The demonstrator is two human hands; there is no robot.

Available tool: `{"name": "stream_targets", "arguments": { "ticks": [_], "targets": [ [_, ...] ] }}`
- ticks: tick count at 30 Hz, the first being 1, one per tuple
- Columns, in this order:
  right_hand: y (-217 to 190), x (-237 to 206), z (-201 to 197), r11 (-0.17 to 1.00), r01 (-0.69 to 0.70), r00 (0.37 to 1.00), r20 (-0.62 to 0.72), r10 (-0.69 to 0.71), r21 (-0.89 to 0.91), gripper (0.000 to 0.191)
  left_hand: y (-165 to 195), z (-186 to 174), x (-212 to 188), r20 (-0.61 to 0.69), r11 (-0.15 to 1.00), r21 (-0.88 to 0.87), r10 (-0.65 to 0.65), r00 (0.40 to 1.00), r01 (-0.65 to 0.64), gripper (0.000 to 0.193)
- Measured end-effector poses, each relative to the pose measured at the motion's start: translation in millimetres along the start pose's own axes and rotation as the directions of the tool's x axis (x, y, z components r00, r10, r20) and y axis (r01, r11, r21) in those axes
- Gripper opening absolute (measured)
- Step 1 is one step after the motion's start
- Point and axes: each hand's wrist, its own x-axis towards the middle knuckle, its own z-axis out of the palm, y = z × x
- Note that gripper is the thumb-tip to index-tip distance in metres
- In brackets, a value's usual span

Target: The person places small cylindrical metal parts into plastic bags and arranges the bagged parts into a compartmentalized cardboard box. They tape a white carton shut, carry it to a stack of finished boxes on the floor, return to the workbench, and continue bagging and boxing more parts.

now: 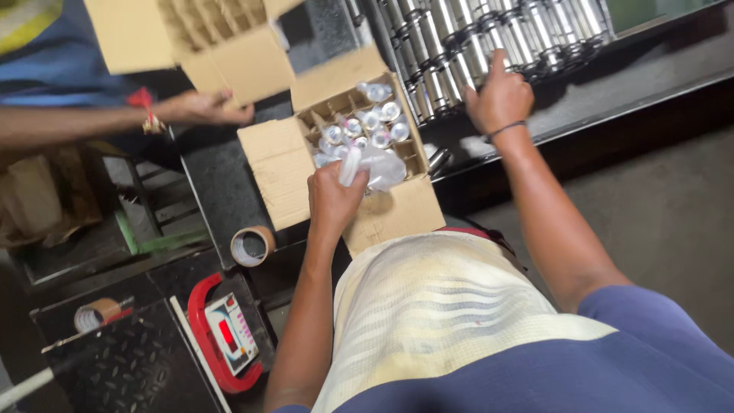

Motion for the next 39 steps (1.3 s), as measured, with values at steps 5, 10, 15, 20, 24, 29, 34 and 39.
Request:
{"name": "stream_targets", "arguments": {
  "ticks": [5, 10, 15, 20, 24, 29, 34, 39],
  "targets": [
    [8.6, -11.4, 13.8, 0.968, -0.087, 0.996, 0.051, 0.077, 0.237, 0.042, 18.1, 14.2, 3.2, -0.029, 0.986, 0.059, 0.156, 0.987, -0.154, 0.028],
    [-28.6, -85.7, -34.5, 0.361, -0.581, 0.752, 0.650, -0.103, 0.729, 0.032, 22.1, 35.9, -0.6, -0.006, 0.959, -0.275, -0.068, 0.998, 0.064, 0.024],
    [-63.0, -99.2, -32.6, 0.601, 0.193, 0.906, 0.094, -0.412, 0.776, 0.039, 4.8, 64.0, -4.3, 0.001, 0.868, -0.353, 0.372, 0.928, -0.348, 0.026],
    [25.0, -15.5, -84.8, 0.037, -0.070, 0.983, 0.063, 0.170, 0.997, 0.036, -7.6, 52.4, -5.1, 0.326, 0.733, -0.636, -0.027, 0.945, 0.240, 0.027],
    [160.7, 66.8, -148.0, -0.251, -0.088, 0.983, 0.126, 0.137, 0.964, 0.084, 20.9, 49.8, -18.5, 0.381, 0.862, -0.386, 0.474, 0.794, -0.329, 0.026],
    [221.5, 116.8, -144.8, -0.355, 0.076, 0.865, 0.115, 0.488, 0.932, 0.106, 65.8, 44.7, -23.9, 0.580, 0.942, -0.111, 0.321, 0.749, -0.317, 0.019],
    [131.0, 75.5, -76.5, -0.295, -0.497, 0.857, 0.515, -0.019, 0.816, 0.105, 75.6, 37.8, -23.3, 0.635, 0.931, -0.203, 0.361, 0.683, -0.304, 0.020],
    [26.7, -74.0, 14.3, -0.172, -0.759, 0.555, 0.486, -0.675, 0.628, 0.064, 53.4, 52.2, -36.9, 0.436, 0.832, -0.466, 0.513, 0.739, -0.301, 0.026]
  ]
}}
